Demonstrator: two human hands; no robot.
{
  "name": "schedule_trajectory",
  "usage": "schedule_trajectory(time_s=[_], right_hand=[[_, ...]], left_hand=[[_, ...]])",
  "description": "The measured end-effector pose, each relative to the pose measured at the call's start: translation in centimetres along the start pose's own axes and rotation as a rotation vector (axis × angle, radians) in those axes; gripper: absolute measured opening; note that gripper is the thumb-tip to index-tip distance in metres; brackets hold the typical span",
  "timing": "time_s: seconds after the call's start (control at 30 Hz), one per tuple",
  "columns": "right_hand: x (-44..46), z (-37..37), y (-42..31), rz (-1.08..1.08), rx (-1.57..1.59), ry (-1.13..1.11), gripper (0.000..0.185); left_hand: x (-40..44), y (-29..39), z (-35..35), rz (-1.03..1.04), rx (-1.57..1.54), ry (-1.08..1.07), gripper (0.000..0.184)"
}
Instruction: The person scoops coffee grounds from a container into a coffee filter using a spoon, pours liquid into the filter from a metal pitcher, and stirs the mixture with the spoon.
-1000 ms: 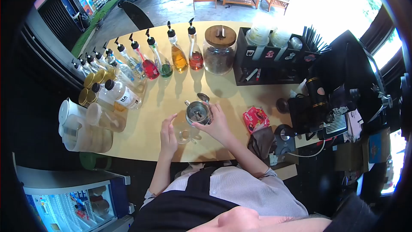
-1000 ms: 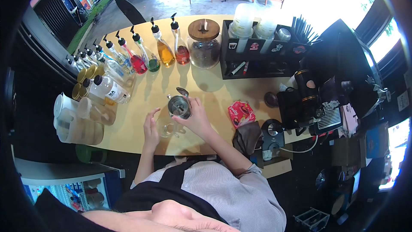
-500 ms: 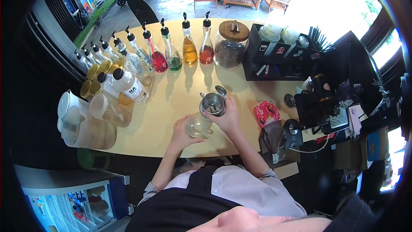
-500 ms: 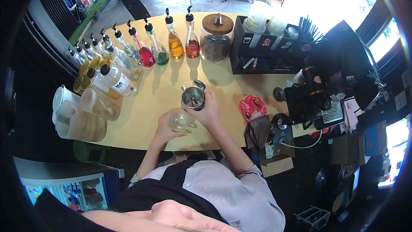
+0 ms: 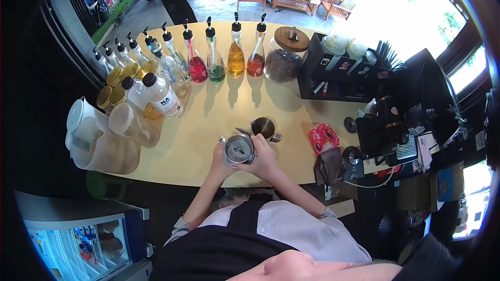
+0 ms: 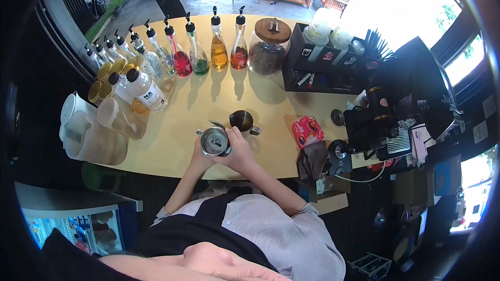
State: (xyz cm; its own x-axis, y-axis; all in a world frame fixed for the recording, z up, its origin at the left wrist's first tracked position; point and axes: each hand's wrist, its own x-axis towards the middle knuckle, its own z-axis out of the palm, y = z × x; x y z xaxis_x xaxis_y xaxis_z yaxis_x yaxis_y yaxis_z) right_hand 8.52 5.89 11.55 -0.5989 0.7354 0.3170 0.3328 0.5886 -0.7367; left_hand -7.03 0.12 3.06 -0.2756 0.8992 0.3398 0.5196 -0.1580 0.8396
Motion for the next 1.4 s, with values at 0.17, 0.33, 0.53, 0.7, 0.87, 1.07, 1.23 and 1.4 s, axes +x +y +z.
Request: schedule_trajectory(time_s=[0.17, 0.33, 0.53, 0.7, 0.87, 1.07, 1.23, 1.4], right_hand=[[-0.5, 0.8, 0.3, 0.018, 0.046, -0.024, 0.079], [-0.3, 1.1, 0.5, 0.031, 0.092, -0.073, 0.077], [0.1, 0.5, 0.8, 0.003, 0.043, -0.160, 0.076], [0.2, 0.7, 1.4, 0.034, 0.006, -0.230, 0.081], [-0.5, -0.7, 1.6, -0.018, 0.256, -0.104, 0.072], [-3.4, -0.1, 4.9, -0.067, 0.258, 0.175, 0.025], [-5.2, -0.2, 7.8, -0.019, 0.067, 0.108, 0.020], [-5.0, 1.0, 9.8, -0.049, 0.023, 0.116, 0.017]], left_hand=[[-0.3, 1.9, -1.0, 0.032, 0.007, 0.032, 0.052], [-1.0, 2.2, -1.6, -0.044, -0.001, 0.003, 0.053], [-1.3, 2.1, -1.5, -0.078, -0.032, 0.007, 0.059], [-1.7, 2.2, -1.3, -0.147, -0.024, 0.003, 0.056], [-2.0, 2.8, -1.3, -0.237, -0.124, 0.001, 0.065], [-2.3, 2.7, -1.4, -0.308, -0.097, 0.020, 0.075], [-2.3, 3.3, -1.7, -0.271, -0.004, 0.024, 0.070], [-2.0, 4.2, -1.7, -0.276, -0.062, 0.045, 0.069]])
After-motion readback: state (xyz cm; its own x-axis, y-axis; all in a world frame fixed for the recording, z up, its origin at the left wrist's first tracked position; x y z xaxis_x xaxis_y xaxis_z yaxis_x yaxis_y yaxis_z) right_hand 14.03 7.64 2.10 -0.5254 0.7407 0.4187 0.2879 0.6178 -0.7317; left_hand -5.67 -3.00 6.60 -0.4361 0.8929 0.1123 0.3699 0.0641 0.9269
